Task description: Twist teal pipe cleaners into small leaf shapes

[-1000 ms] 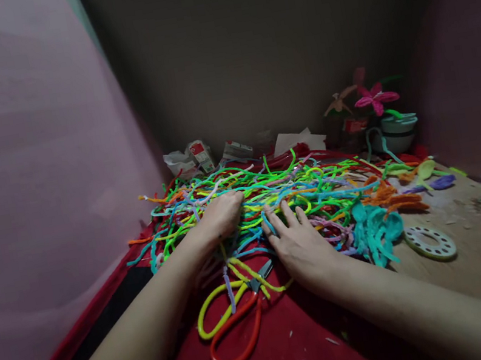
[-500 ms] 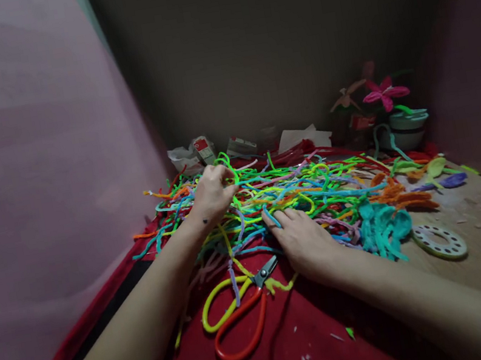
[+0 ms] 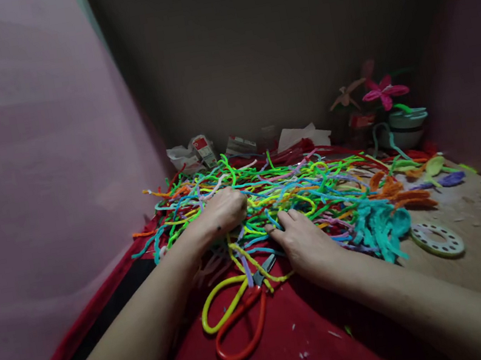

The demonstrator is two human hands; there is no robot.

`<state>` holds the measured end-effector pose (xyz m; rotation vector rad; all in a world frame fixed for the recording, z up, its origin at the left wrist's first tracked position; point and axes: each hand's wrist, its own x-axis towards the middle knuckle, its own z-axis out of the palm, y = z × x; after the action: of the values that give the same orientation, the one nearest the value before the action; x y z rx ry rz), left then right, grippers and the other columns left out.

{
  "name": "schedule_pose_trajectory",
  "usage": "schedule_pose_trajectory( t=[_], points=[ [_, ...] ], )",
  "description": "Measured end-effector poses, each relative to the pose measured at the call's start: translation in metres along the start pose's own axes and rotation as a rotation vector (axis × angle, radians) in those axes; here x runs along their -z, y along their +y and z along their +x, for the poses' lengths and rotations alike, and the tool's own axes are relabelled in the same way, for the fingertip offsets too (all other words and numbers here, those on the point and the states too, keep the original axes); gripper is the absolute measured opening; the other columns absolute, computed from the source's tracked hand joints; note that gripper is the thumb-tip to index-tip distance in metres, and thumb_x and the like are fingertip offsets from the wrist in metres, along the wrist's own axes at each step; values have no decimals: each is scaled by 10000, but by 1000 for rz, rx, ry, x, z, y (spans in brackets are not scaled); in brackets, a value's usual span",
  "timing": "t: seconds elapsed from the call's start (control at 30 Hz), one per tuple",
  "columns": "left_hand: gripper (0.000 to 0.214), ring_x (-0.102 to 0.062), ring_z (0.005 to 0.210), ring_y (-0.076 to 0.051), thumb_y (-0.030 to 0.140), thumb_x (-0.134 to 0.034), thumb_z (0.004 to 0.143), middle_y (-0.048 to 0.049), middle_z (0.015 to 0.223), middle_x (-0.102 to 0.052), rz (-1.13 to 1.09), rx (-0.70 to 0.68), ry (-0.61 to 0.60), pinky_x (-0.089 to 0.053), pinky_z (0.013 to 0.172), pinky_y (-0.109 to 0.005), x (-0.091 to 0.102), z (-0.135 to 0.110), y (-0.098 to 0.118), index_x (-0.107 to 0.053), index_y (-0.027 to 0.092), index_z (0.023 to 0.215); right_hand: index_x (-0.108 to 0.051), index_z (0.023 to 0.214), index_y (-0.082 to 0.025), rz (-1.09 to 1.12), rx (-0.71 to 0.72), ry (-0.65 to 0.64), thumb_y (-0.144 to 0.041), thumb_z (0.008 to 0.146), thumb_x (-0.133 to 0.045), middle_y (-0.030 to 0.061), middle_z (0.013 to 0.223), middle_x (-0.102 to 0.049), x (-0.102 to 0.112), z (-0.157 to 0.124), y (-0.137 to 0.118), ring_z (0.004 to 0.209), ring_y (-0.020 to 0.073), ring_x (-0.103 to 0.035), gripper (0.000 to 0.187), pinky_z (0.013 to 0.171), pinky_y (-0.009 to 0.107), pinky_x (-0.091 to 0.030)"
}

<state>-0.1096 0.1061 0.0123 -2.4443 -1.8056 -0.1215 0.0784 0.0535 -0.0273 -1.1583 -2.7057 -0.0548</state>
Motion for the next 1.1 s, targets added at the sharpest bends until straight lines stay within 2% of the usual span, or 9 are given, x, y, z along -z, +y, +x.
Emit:
schedule_pose_trajectory(
  t=[0.17,0.27,0.47,0.53,0.67,0.73,0.87,0.97,1.1],
  points=[
    [200,-575,671,-182,217,-427,714,-61,717,-640,-8,154,139,-385,594,-258,0,3,-9,-618,187,765,-548,1164,-147,-64,11,31,-143,848,-366,139,1024,-539,-1,0,-3,955,266,-456,364,873,422,-311],
    [193,-580,662,-182,209,-419,728,-51,707,-645,-38,223,198,-391,596,-262,-2,4,-13,-601,189,790,-526,1187,-127,-101,21,29,-154,863,-347,141,1028,-551,-2,-1,-6,949,263,-474,372,907,451,-281],
    [204,-584,667,-162,278,-460,752,-37,736,-651,-124,264,250,-406,605,-250,-1,5,-11,-580,168,875,-471,1241,-99,-145,8,8,-122,850,-348,157,992,-562,-5,-4,-13,896,259,-499,410,780,406,-358],
    [239,-580,687,-150,346,-488,747,-18,760,-649,-175,179,207,-408,603,-233,5,3,-8,-589,176,881,-438,1277,-104,-154,-11,0,-112,847,-340,167,995,-562,-5,-5,-15,899,267,-499,441,745,393,-371],
    [253,-567,786,-163,404,-561,691,-16,827,-639,-170,-200,-80,-411,712,-248,14,-4,3,-644,205,823,-384,1327,-177,-169,-75,14,-106,852,-309,202,1149,-512,-4,-6,-18,963,296,-500,486,737,412,-384],
    [219,-560,805,-179,360,-588,657,-40,843,-629,-90,-260,-144,-410,739,-264,13,-6,9,-648,197,789,-356,1345,-212,-164,-88,11,-112,859,-296,209,1217,-479,-2,-7,-20,1039,324,-479,500,768,439,-382],
    [111,-551,750,-182,206,-528,636,-68,798,-611,-24,-127,-49,-411,692,-271,7,-5,12,-623,172,681,-363,1343,-217,-146,-83,15,-150,875,-288,197,1271,-456,0,-9,-24,1135,392,-417,479,798,500,-380],
    [161,-538,722,-160,218,-476,673,-51,816,-608,-52,-38,28,-398,646,-249,8,-1,4,-624,170,714,-430,1295,-173,-168,-38,46,-149,875,-284,196,1349,-378,-1,-10,-24,1174,406,-374,446,823,536,-367],
    [186,-499,601,-131,250,-455,686,-11,639,-562,-87,145,128,-356,547,-223,12,4,-6,-615,156,686,-533,1188,-123,-187,54,62,-141,864,-306,183,1353,-377,-5,-11,-24,1155,382,-382,396,831,523,-376]
  ],
)
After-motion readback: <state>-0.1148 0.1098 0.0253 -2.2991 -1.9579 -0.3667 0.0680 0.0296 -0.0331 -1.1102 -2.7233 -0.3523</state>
